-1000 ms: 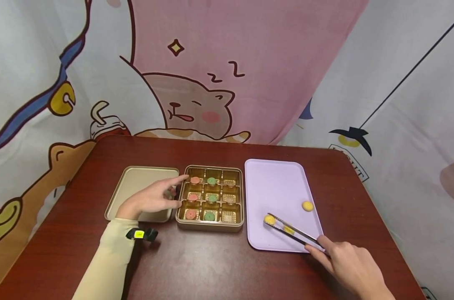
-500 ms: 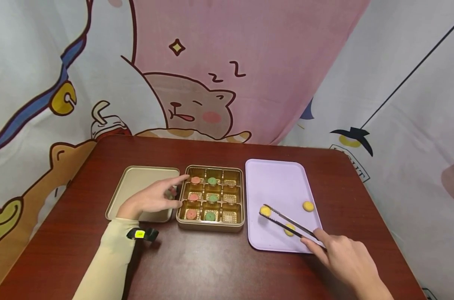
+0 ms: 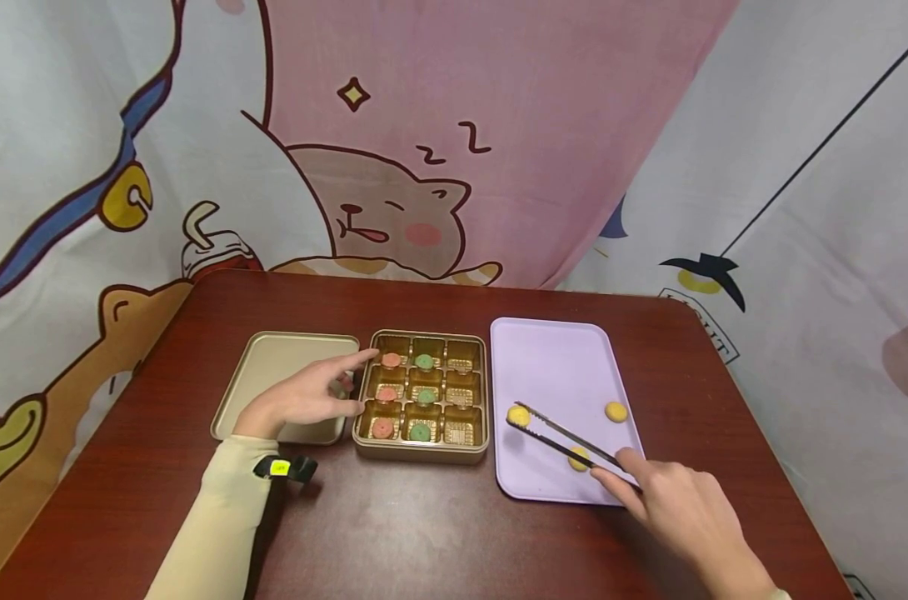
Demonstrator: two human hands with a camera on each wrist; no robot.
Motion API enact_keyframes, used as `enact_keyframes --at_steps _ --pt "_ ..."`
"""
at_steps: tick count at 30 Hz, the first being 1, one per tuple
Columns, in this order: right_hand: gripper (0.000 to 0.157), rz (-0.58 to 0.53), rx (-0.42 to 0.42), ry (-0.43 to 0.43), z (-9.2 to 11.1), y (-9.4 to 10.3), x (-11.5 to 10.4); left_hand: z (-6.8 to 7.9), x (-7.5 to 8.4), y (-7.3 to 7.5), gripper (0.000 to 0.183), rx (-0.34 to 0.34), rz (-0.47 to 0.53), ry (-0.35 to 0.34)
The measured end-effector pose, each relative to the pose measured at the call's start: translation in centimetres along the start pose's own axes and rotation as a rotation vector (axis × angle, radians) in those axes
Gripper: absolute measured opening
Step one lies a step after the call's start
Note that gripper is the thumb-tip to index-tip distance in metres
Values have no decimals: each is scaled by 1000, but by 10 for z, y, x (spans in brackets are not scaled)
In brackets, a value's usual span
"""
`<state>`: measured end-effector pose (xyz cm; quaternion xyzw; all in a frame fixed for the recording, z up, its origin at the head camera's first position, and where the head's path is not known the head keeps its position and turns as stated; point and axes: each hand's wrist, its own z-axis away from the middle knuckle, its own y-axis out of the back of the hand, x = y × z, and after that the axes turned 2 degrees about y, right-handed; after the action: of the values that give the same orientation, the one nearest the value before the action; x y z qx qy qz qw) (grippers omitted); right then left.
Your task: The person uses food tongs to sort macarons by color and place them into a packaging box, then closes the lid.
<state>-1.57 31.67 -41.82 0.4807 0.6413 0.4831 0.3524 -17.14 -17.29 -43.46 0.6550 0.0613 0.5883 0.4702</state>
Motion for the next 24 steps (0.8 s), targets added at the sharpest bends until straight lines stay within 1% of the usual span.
enact_keyframes --at_steps 5,12,18,24 --pt "44 -5 29 44 -4 -2 -3 0 0 0 92 -1 -2 8" --pt "42 -7 35 97 -13 -5 -13 0 0 0 92 -3 9 15" --pt "38 -18 38 159 -20 -8 -21 0 1 0 92 -3 22 19" --pt "38 -30 75 210 -27 -12 -28 1 1 0 92 -2 18 24"
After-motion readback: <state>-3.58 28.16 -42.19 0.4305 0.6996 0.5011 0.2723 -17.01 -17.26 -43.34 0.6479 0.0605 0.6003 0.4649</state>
